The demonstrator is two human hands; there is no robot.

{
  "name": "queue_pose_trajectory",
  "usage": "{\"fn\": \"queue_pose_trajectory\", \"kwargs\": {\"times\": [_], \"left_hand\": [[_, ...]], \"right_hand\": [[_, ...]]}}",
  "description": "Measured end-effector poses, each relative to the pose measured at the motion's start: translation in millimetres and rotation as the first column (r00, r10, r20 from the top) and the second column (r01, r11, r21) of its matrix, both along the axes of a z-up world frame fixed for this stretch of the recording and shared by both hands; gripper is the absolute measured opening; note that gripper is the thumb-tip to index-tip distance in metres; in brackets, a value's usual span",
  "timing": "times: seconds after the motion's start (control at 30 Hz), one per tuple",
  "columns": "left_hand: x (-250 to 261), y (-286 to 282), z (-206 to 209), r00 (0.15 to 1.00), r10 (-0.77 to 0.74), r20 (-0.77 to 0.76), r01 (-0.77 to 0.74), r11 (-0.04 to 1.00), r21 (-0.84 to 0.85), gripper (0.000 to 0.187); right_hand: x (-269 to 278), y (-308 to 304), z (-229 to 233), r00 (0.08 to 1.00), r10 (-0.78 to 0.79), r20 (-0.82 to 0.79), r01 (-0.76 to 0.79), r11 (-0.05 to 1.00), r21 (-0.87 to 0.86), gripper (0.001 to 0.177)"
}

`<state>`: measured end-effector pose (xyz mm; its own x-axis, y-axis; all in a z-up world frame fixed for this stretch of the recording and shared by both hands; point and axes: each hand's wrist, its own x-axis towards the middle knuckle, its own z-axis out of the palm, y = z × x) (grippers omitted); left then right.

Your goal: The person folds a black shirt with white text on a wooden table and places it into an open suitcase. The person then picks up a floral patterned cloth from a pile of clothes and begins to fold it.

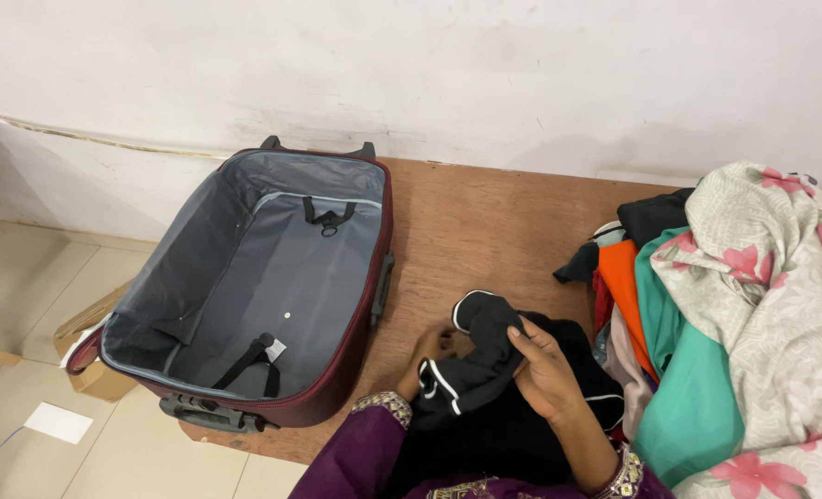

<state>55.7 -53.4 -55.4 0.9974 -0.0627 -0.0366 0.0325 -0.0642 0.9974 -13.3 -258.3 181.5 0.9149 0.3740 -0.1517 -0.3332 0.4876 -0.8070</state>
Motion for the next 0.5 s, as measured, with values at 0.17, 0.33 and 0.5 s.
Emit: {"fn": "queue_pose_trajectory", "kwargs": {"times": [0.17,0.33,0.5], "left_hand": [[-18,-60,18,0.834,-0.445,-0.327,0.356,0.886,-0.297,0.035],[-18,-60,52,0.87,-0.388,-0.305,0.261,0.886,-0.383,0.041],[-11,-1,139,0.997,-0.039,-0.068,0.004,0.892,-0.452,0.043]], "right_hand": [[-13,-10,30,0.995,0.101,0.013,-0.101,0.97,0.222,0.031],[-13,-68,52,0.984,-0.144,0.106,0.109,0.954,0.28,0.039],[1,-167,77,0.839,-0.464,0.285,0.377,0.872,0.311,0.044]]}}
